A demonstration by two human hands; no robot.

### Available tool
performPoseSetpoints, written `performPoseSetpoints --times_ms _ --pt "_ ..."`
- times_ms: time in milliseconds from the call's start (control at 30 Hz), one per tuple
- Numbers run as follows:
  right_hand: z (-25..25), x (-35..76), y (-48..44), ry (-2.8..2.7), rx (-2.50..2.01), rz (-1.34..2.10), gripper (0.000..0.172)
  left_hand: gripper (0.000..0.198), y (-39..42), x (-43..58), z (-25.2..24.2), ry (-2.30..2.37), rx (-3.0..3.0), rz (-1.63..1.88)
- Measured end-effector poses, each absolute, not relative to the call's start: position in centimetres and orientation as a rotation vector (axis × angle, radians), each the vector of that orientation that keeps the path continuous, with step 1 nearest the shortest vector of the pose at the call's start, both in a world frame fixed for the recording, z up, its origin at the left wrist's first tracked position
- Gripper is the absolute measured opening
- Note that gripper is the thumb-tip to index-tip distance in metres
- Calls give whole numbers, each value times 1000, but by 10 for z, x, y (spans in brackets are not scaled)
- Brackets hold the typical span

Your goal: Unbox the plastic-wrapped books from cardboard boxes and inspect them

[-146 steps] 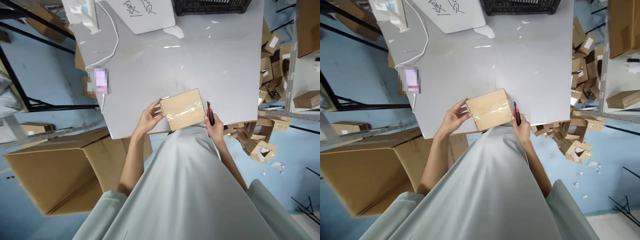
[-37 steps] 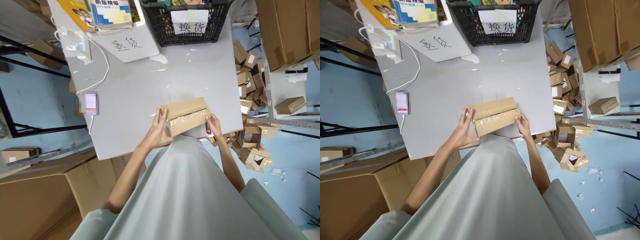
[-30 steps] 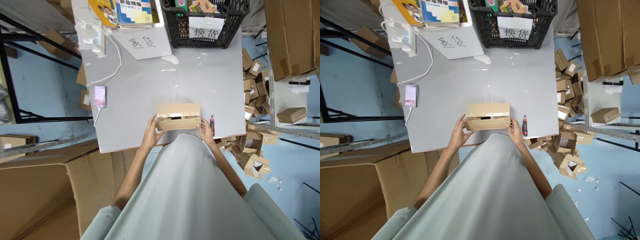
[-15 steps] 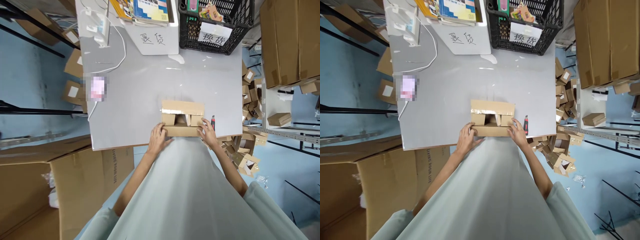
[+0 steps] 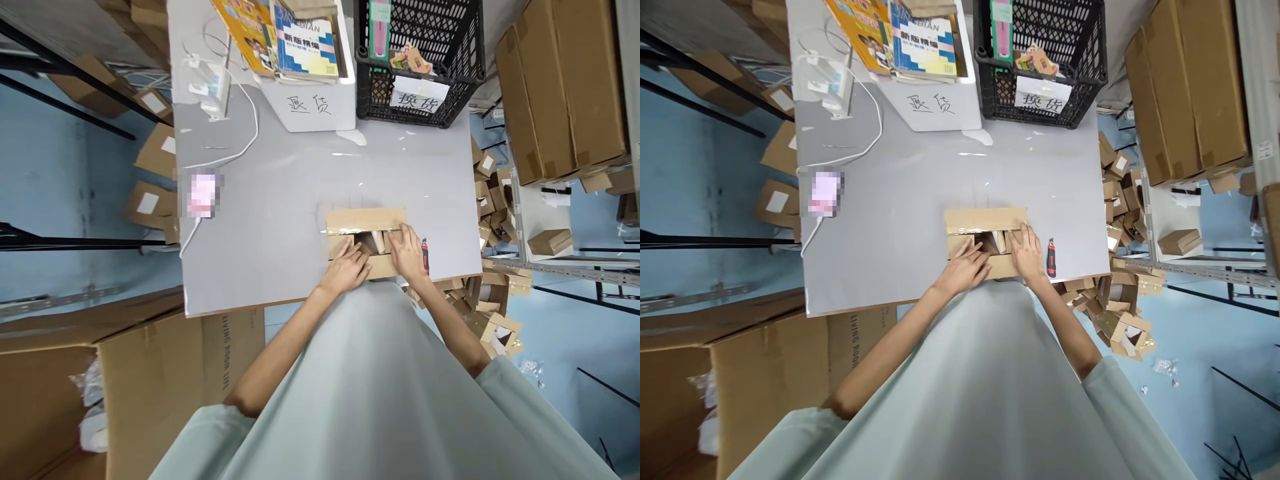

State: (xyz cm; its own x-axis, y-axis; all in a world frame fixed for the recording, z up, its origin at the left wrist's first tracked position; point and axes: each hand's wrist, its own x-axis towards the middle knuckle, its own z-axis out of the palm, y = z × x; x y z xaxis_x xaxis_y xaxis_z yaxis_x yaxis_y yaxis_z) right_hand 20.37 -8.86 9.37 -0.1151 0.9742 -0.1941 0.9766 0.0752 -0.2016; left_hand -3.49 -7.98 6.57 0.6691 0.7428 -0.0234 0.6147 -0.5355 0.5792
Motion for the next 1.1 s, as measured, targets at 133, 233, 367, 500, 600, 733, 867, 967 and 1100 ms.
performPoseSetpoints --times_ms 133,233,367,500,600,733,867,967,1100 --pt "87 210 -63 2330 2053 -543 49 37 -71 -36 72 960 2416 206" --pt "81 215 -39 2344 2018 -656 57 36 -65 -40 83 922 2488 162" --pt "87 228 -11 2320 2004 -693 61 36 -64 -54 95 1014 2464 179" --pt "109 244 14 2335 1862 -715 48 33 -68 -77 98 1278 2358 237" --pt "123 253 35 2309 1798 -745 40 45 -71 -94 96 1481 2315 173" --pt "128 259 59 2276 1738 -807 38 55 -68 -105 94 1619 2172 138" --pt "123 263 58 2294 1734 -838 39 64 -42 -102 92 1797 1933 292" --pt "116 264 47 2318 1765 -833 45 84 -11 -99 86 1749 1983 257" --pt "103 266 29 2372 1812 -864 53 76 18 -102 72 1502 2079 83"
